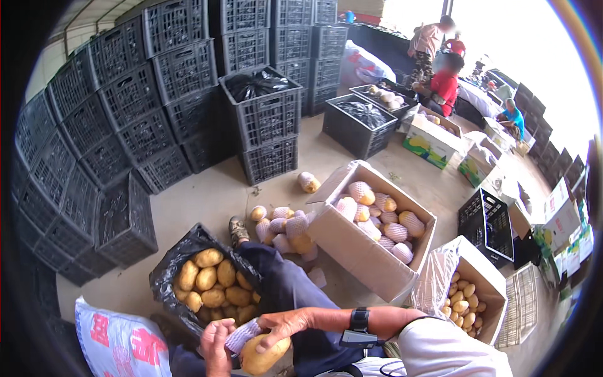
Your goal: Sorting potatoes and placing them into individual white mesh bags from a larger supply.
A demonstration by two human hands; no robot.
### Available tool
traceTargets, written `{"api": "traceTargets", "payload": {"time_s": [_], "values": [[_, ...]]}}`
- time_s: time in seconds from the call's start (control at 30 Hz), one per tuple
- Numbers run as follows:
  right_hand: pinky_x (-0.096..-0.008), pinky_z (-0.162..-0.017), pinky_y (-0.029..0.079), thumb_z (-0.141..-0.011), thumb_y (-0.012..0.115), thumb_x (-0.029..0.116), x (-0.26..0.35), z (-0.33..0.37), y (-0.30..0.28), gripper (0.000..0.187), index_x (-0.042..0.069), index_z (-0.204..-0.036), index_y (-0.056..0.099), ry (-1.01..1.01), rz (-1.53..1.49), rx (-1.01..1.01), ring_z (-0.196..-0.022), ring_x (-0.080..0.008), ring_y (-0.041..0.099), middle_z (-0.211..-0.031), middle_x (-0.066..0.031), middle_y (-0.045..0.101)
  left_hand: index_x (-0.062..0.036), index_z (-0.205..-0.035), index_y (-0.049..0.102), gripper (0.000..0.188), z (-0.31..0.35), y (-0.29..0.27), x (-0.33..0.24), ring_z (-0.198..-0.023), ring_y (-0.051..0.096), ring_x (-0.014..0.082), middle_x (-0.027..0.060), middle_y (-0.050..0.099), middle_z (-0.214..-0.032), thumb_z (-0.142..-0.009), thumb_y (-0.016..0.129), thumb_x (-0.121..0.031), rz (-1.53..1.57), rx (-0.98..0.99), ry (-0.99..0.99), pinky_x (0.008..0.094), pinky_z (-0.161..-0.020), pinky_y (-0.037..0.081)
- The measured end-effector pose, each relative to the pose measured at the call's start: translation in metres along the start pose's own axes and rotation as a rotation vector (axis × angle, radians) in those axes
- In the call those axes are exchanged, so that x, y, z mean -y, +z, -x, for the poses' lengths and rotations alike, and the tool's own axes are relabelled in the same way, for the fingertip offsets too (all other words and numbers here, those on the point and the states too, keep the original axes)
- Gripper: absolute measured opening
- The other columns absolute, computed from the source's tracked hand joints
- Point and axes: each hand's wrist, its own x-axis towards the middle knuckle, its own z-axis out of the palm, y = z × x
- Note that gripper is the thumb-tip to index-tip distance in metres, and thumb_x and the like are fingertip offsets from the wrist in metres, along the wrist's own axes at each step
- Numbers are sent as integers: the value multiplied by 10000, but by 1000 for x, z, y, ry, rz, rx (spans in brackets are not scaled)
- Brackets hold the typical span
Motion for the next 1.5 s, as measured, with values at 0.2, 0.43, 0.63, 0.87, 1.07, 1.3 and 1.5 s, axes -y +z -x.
{"api": "traceTargets", "payload": {"time_s": [0.2,0.43,0.63,0.87,1.07,1.3,1.5], "values": [[-291,-663,582,-904,744,598,-34,34,20,861,6,-1467,472,-183,-610,-52,-947,-163,703,-1141,-96,695,-21,-1200,682,267,8,25,43,-887,705,130,58,736,-1050,-956,724,-122,-347,223,-405,275,-822,578],[-286,-623,590,-914,730,583,-39,36,33,724,21,-1346,586,-323,-722,-100,-932,-181,728,-1089,-91,729,-38,-1160,654,381,-8,48,55,-962,701,245,127,698,-1092,-1008,613,-385,107,168,160,382,-822,606],[-311,-646,597,-915,726,581,-36,43,31,785,14,-1422,537,-363,-763,-261,-932,-225,743,-1159,-124,729,-9,-1196,653,263,-7,50,31,-1024,707,259,131,727,-1076,-1005,631,-186,582,1,14,416,-966,566],[-313,-674,586,-935,716,547,-35,51,23,792,15,-1472,479,-368,-746,-313,-982,-244,739,-1219,-140,703,40,-1312,600,385,-9,50,7,-1094,697,231,154,709,-1187,-948,684,-54,397,37,-96,377,-990,558],[-293,-726,562,-971,706,492,-35,55,23,742,37,-1502,458,-263,-584,-551,-1041,-170,676,-1242,-85,664,52,-1243,634,341,-7,71,-8,-965,677,181,108,686,-1076,-903,663,49,-448,-192,376,314,-886,551],[-311,-774,573,-1035,632,480,-45,43,18,625,86,-1498,487,-398,-620,-679,-1088,-145,652,-1283,-40,647,-14,-1103,684,284,0,119,-18,-930,702,354,165,694,-1032,-832,672,69,-1034,60,817,429,-844,572],[-402,-1053,529,-1073,513,555,-39,50,-9,616,72,-1454,533,-534,-1061,-618,-1231,-232,640,-1361,-101,652,-38,-1189,689,363,0,163,-8,-1010,677,342,150,671,-1211,-829,719,1,-1164,188,934,440,-892,572]]}}
